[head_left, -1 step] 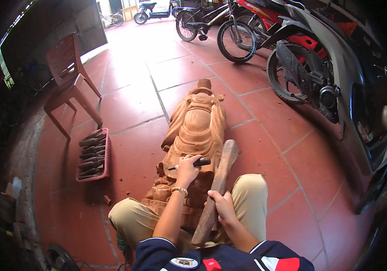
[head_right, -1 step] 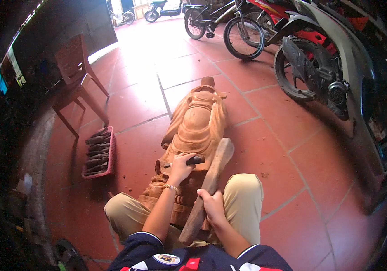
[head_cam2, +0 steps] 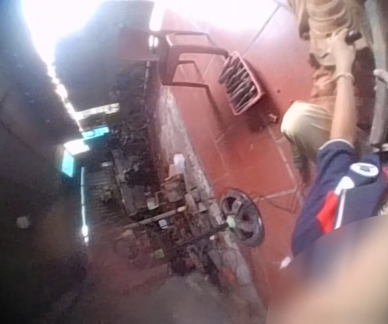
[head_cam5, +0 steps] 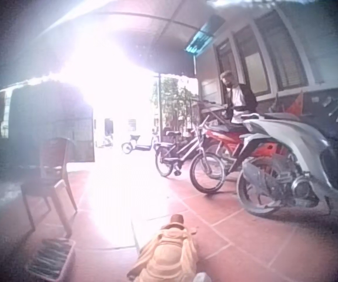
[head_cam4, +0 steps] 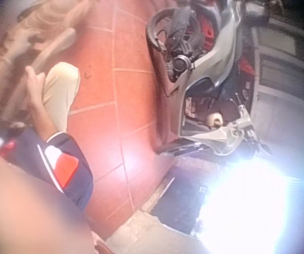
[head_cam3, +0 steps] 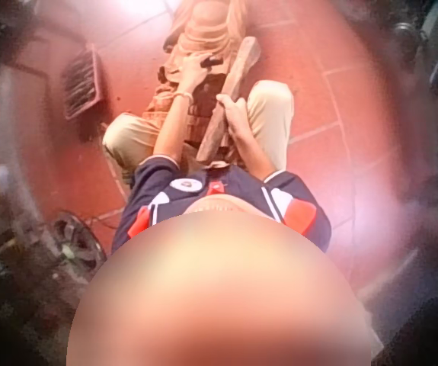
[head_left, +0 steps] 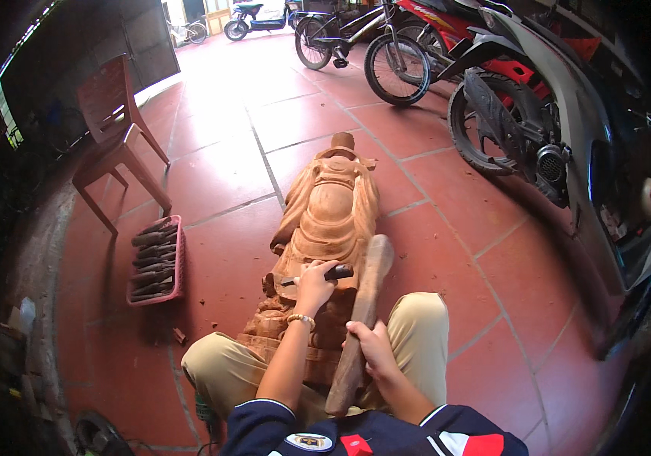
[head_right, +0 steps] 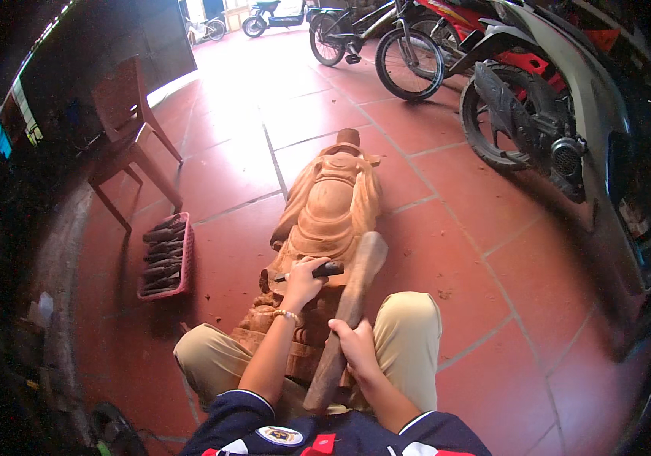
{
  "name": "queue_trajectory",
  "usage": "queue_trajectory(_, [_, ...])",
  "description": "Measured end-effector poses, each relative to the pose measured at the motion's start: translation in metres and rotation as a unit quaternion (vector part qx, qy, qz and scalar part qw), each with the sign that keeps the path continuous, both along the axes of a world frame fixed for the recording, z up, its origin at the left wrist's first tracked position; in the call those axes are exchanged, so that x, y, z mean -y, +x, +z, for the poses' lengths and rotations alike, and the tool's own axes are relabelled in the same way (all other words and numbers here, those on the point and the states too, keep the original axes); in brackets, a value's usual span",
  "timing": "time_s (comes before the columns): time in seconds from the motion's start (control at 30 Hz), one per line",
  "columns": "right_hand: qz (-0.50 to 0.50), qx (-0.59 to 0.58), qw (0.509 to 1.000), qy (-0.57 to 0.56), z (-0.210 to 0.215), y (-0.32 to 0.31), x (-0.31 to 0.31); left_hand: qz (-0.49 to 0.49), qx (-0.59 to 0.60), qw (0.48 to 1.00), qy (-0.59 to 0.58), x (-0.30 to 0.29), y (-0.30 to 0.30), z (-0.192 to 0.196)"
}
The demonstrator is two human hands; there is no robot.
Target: The person carves a wooden sculpture using a chisel and mallet. They hold the chisel against the wood and strike it repeatedly with the mallet to shape the figure.
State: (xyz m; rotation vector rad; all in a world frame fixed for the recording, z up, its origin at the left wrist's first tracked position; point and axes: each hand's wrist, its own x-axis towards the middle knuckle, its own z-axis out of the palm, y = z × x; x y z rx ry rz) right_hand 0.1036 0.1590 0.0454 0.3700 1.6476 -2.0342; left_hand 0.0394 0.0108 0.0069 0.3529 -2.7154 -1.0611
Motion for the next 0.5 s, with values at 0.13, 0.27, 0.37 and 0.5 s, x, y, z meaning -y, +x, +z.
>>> queue_trajectory(0.13, [0.109, -0.129, 0.981, 0.094, -0.012, -0.005, 0.001, 0.015, 0.018, 0.997, -0.068, 0.005, -0.002, 0.006])
queue_trajectory(0.27, [0.130, -0.115, 0.979, 0.105, -0.012, -0.004, 0.006, 0.036, 0.039, 0.998, -0.027, 0.015, 0.001, 0.008])
queue_trajectory(0.37, [0.065, -0.047, 0.997, 0.002, -0.006, -0.002, 0.009, 0.010, 0.006, 1.000, 0.018, 0.013, -0.003, 0.003])
queue_trajectory(0.5, [-0.023, 0.008, 1.000, -0.014, 0.008, -0.006, 0.004, -0.044, 0.000, 0.999, 0.014, -0.003, -0.006, 0.006])
